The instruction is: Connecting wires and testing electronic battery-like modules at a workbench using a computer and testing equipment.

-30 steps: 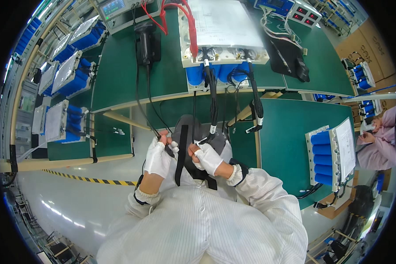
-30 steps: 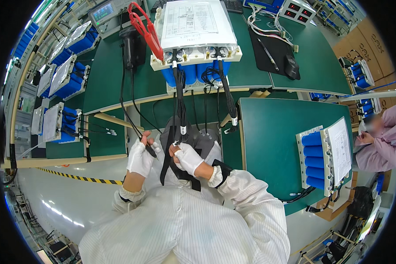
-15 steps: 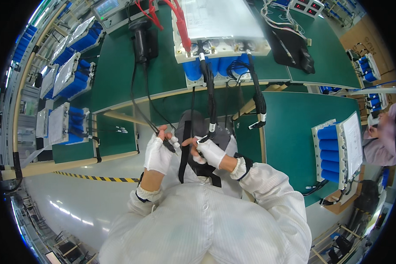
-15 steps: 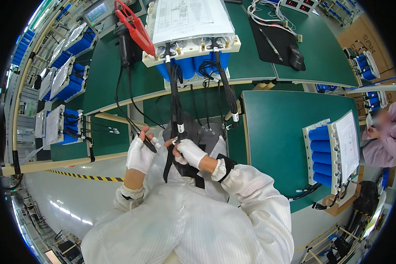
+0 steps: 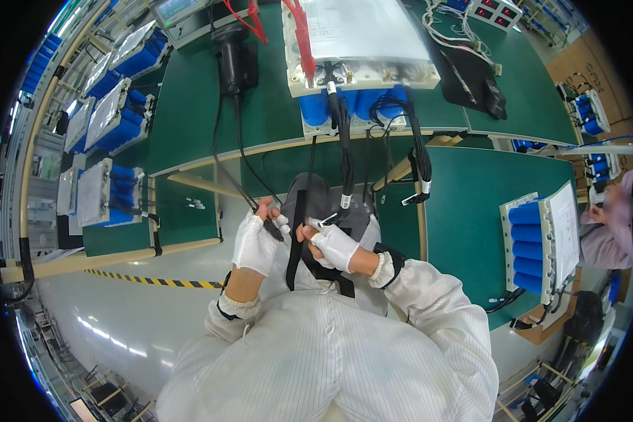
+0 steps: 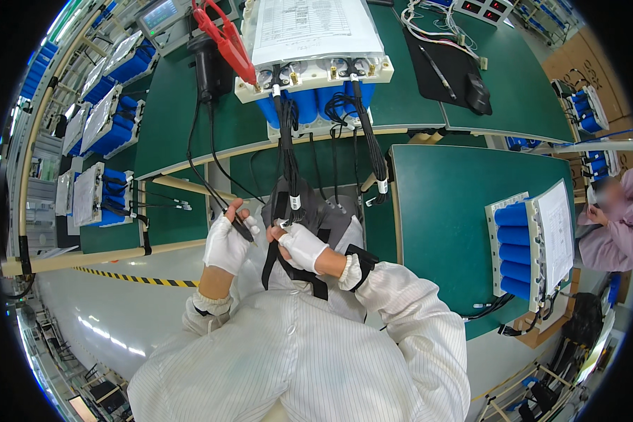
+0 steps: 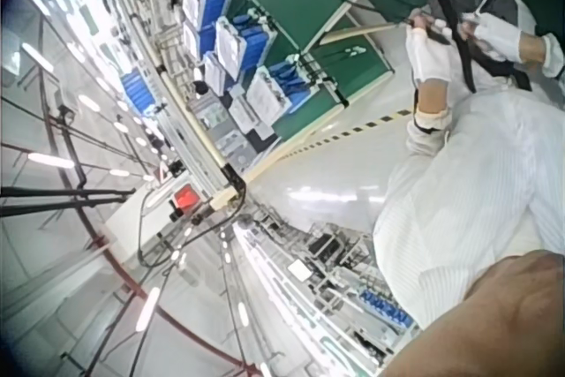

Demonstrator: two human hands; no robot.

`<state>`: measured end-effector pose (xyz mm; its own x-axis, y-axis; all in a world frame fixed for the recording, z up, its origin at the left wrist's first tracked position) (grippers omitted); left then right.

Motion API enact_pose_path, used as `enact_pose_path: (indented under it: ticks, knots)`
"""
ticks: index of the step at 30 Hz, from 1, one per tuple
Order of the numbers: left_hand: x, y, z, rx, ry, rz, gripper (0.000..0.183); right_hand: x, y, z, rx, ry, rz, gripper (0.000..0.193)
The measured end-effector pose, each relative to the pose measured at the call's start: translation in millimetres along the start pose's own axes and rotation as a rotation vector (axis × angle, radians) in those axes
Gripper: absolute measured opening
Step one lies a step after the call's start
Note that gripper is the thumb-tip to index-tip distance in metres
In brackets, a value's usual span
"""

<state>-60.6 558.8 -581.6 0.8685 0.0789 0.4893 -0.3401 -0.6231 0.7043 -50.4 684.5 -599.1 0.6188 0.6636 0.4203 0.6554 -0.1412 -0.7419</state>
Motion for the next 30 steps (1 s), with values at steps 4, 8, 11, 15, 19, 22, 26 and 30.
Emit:
enact_pose_path:
  ticks: [4, 8, 11, 15, 19, 22, 26, 30]
  knots:
    - [-1, 1, 3, 0.003, 0.016, 0.012, 0.028, -2, 14, -7, 0.22, -0.083, -0.008, 0.04]
    - [2, 7, 7, -0.01, 0.002, -0.043, 0.029, 3, -23, -7, 0.617, 0.022, 0.44, 0.031]
    - [3, 5, 9, -0.064, 0.009, -0.049, 0.029, -1, -12, 17, 0.257, 0.164, 0.24, 0.018]
    - [3, 7, 5, -0.066, -0.012, -0.113, 0.027, 1, -13, 10, -0.203, 0.118, 0.229, 0.009]
    - [3, 7, 3, -0.087, -0.019, -0.13, 0.026, 6, -14, 18, -0.258, 0.224, 0.201, 0.005]
    - [3, 8, -1, -0.075, -0.024, -0.133, 0.024, 6, -15, 19, -0.271, 0.224, 0.188, 0.006]
    - [2, 7, -6, -0.065, -0.026, -0.129, 0.019, 6, -15, 19, -0.303, 0.165, 0.239, 0.008]
    - [3, 3, -5, -0.052, -0.042, -0.119, 0.02, 2, -14, 21, -0.264, 0.179, 0.247, 0.008]
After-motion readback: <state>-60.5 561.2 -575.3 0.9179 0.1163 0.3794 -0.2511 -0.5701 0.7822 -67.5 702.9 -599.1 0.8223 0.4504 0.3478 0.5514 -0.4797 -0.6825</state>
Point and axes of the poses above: each hand's wrist, its own x-axis away from the middle knuckle, its own z-axis out of the back of the hand, y = z × x, the point moved 10 cm from there along -x, towards the middle knuckle, and after that the axes turned 12 degrees about -x, right-handed, at the moved point
